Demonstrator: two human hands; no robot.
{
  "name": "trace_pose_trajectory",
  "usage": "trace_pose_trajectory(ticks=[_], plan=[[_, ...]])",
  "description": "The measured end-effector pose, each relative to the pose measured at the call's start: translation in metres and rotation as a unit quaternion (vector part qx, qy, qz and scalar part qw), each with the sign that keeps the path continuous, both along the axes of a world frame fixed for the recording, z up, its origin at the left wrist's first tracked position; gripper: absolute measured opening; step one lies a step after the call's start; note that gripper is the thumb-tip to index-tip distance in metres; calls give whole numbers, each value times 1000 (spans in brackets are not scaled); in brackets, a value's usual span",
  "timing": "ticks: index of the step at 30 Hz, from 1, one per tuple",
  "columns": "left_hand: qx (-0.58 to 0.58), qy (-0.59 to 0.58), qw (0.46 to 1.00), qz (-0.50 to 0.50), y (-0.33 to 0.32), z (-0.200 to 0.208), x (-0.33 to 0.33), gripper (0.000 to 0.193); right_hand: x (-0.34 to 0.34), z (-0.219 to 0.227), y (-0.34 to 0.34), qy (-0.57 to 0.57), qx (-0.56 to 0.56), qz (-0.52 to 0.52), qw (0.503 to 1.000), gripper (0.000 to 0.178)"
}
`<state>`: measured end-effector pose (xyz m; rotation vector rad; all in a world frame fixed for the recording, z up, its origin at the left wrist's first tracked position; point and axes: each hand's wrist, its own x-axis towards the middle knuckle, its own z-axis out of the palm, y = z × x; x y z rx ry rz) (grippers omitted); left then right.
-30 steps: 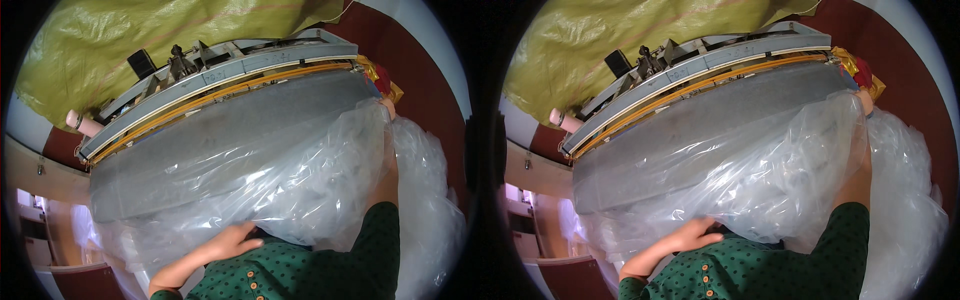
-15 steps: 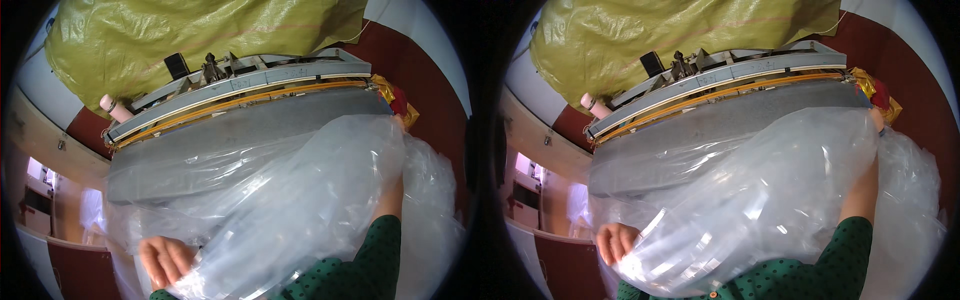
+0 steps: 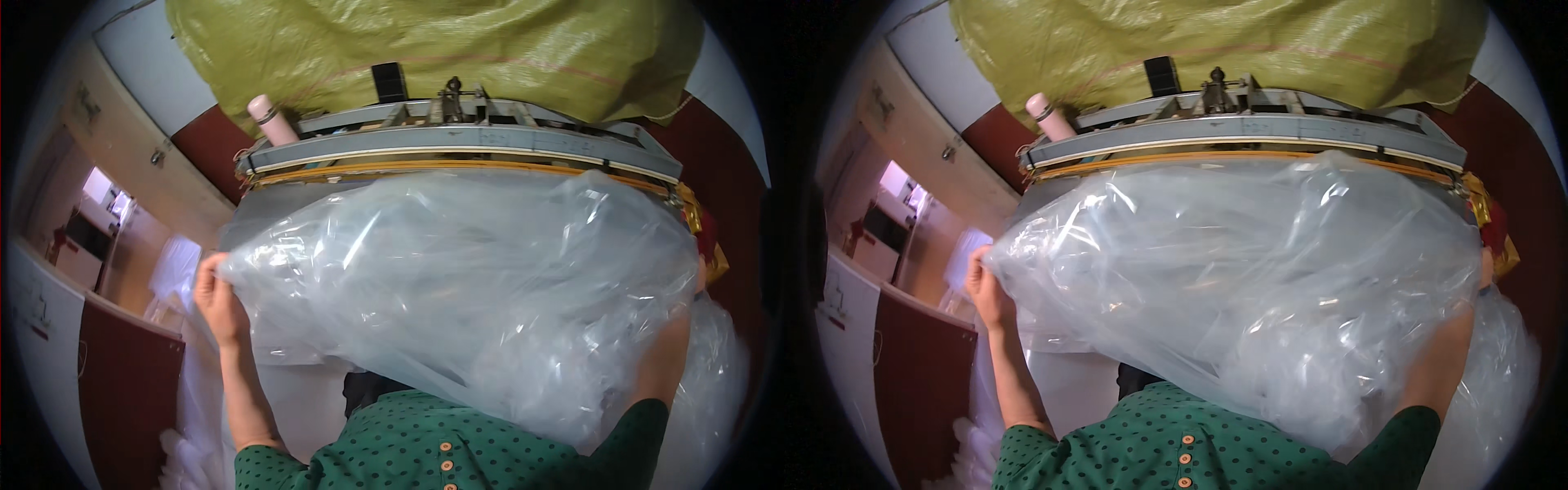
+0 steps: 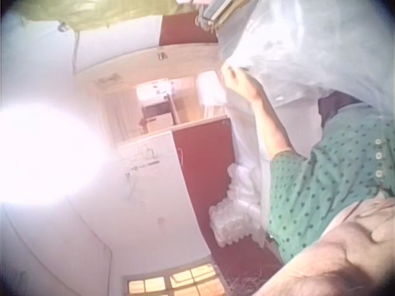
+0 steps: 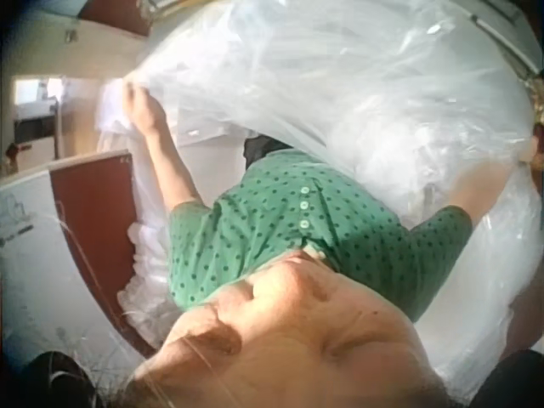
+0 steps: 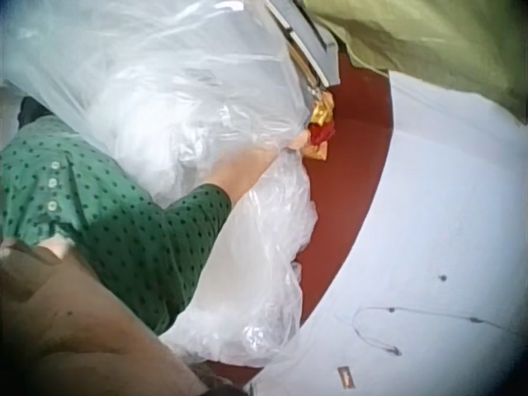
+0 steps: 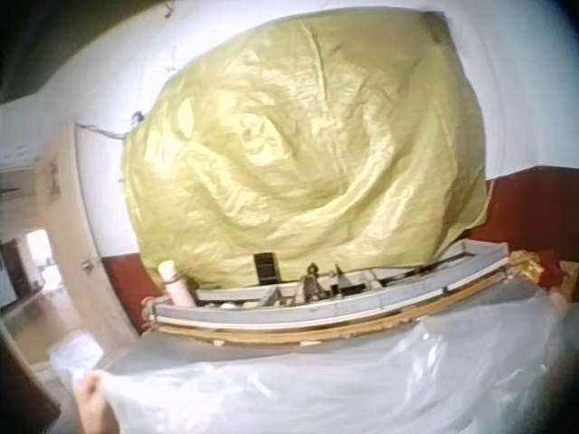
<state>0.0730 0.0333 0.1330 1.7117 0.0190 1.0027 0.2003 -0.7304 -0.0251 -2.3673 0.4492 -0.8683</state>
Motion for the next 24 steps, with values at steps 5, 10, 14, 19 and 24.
trace_pose_trajectory(ticks=[5,10,14,19,24], plan=[[-211,-173,946,-174,-5,-2,-19,16,-66,-15,27,86,73,96,989,36],[-277,-1,883,-378,-68,-67,-20,18,-40,-14,-1,63,46,48,996,37],[-85,309,882,-344,-135,-121,-33,18,29,-4,-29,45,-38,-22,998,37],[11,338,913,-227,-95,-136,-16,17,72,7,-49,113,-116,-111,980,38],[-17,89,989,118,70,-65,-6,17,87,9,-46,147,-139,-140,969,38]])
